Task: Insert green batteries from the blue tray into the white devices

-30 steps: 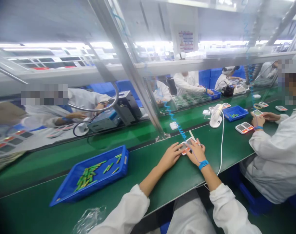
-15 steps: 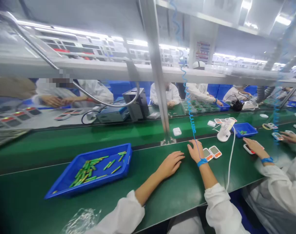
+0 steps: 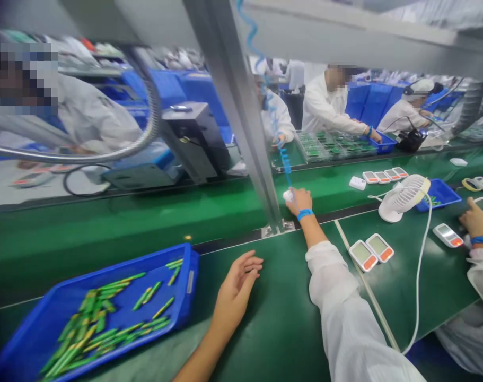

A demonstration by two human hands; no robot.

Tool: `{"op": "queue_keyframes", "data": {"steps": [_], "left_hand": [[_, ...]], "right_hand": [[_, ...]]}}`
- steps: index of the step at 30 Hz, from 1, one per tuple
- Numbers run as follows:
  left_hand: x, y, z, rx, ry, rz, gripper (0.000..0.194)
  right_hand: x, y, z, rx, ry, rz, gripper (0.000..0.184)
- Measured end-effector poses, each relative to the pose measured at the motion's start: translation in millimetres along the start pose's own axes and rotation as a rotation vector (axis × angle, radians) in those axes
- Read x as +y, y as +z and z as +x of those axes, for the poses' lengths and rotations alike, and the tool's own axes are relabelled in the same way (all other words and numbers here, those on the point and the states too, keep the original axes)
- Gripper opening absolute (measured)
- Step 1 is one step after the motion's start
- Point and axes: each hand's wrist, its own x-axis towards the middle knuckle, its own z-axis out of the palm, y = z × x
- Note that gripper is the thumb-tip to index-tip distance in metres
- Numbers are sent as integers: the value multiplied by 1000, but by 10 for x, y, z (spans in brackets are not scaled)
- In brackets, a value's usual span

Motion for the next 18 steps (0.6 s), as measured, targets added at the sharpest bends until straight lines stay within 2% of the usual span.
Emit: {"op": "queue_keyframes", "data": {"steps": [2, 6, 10, 13, 18], "left_hand": [[10, -21, -15, 1, -35, -1, 46], [31, -61, -56, -10, -63, 14, 46], [38, -69, -77, -25, -57, 54, 46], [49, -66, -81, -29, -26, 109, 43], [94, -48, -70, -23, 10, 135, 40]], "right_hand": [[267, -146, 204, 66, 113, -12, 79], [919, -511, 449, 306, 453, 8, 85], [1377, -674, 487, 407, 614, -15, 68], [1508, -623, 485, 428, 683, -23, 58], [1474, -515, 475, 438, 732, -8, 63]]}}
